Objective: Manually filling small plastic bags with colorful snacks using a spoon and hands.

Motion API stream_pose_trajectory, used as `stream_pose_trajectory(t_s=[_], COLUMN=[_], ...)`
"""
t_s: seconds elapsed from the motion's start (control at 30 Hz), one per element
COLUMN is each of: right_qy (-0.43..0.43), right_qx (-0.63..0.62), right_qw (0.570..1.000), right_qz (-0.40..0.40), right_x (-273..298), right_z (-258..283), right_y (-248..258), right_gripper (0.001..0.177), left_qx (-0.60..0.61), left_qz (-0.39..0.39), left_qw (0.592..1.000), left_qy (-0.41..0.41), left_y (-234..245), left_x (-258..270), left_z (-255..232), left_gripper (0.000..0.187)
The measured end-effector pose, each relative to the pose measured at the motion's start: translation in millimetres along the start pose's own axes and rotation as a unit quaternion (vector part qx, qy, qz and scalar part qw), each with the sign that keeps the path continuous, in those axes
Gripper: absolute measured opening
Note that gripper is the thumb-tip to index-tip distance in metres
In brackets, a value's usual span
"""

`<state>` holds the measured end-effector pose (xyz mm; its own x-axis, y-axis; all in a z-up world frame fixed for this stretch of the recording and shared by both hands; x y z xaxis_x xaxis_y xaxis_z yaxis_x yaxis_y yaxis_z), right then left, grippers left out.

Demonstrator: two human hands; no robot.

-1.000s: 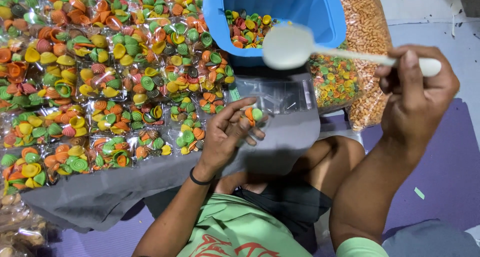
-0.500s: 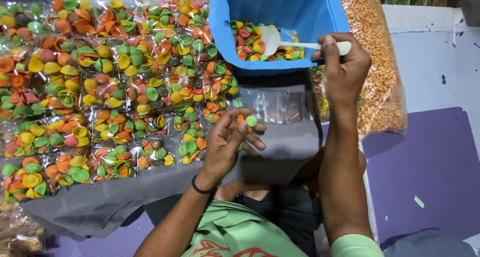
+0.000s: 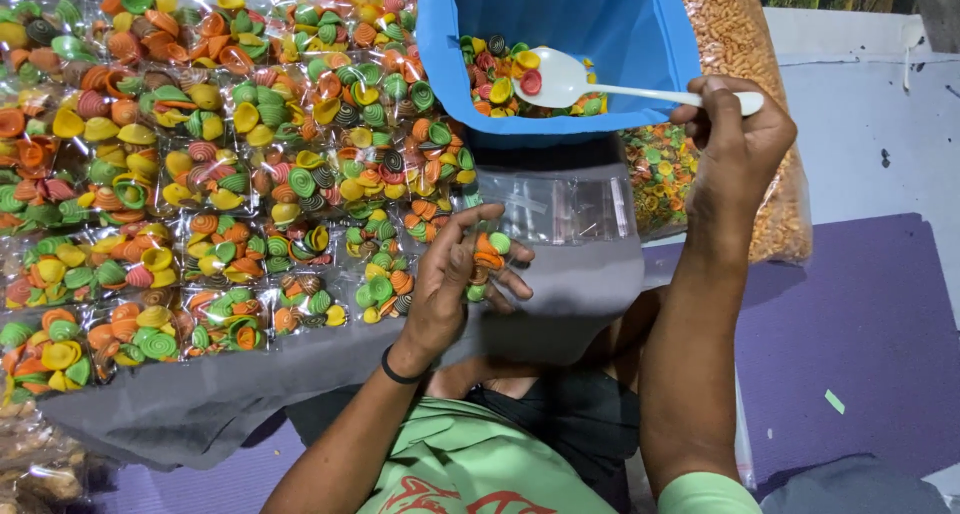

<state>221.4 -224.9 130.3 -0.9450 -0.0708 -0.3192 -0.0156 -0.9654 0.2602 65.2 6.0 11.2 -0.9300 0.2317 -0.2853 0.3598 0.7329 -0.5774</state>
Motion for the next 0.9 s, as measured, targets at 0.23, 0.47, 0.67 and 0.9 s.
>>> stream_pose_trajectory(t_s=[0.23, 0.47, 0.67, 0.9], right_qy=[0.003, -0.002, -0.021, -0.024], right_qx=[-0.008, -0.079, -0.123, -0.078], right_qw=[1.0, 0.997, 0.992, 0.995], right_qz=[-0.011, -0.01, 0.001, 0.05], right_x=[2, 16, 44, 65], right_z=[1, -1, 25, 26], right_y=[20, 51, 53, 58], right_gripper=[0.011, 0.003, 0.008, 0.011], left_qx=[-0.001, -0.015, -0.021, -0.016], left_qz=[0.01, 0.007, 0.011, 0.023], left_qw=[1.0, 1.0, 1.0, 1.0], left_qy=[-0.006, -0.005, -0.011, -0.014], left_y=[-1, -2, -2, -2], left_x=[-2, 0, -1, -1], left_z=[0, -1, -1, 1], left_gripper=[0.085, 0.091, 0.093, 0.089])
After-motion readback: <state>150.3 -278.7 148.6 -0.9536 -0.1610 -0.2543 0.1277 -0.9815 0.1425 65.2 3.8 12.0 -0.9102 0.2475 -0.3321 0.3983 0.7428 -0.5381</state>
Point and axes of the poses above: each hand's wrist, its own x-axis away from the middle knuckle, its own y-axis out of the back of the hand, z = x × y, the point moved 7 cm from there along -x, towards the middle knuckle, and after that the axes turned 13 degrees about z, right-handed, at the moved point
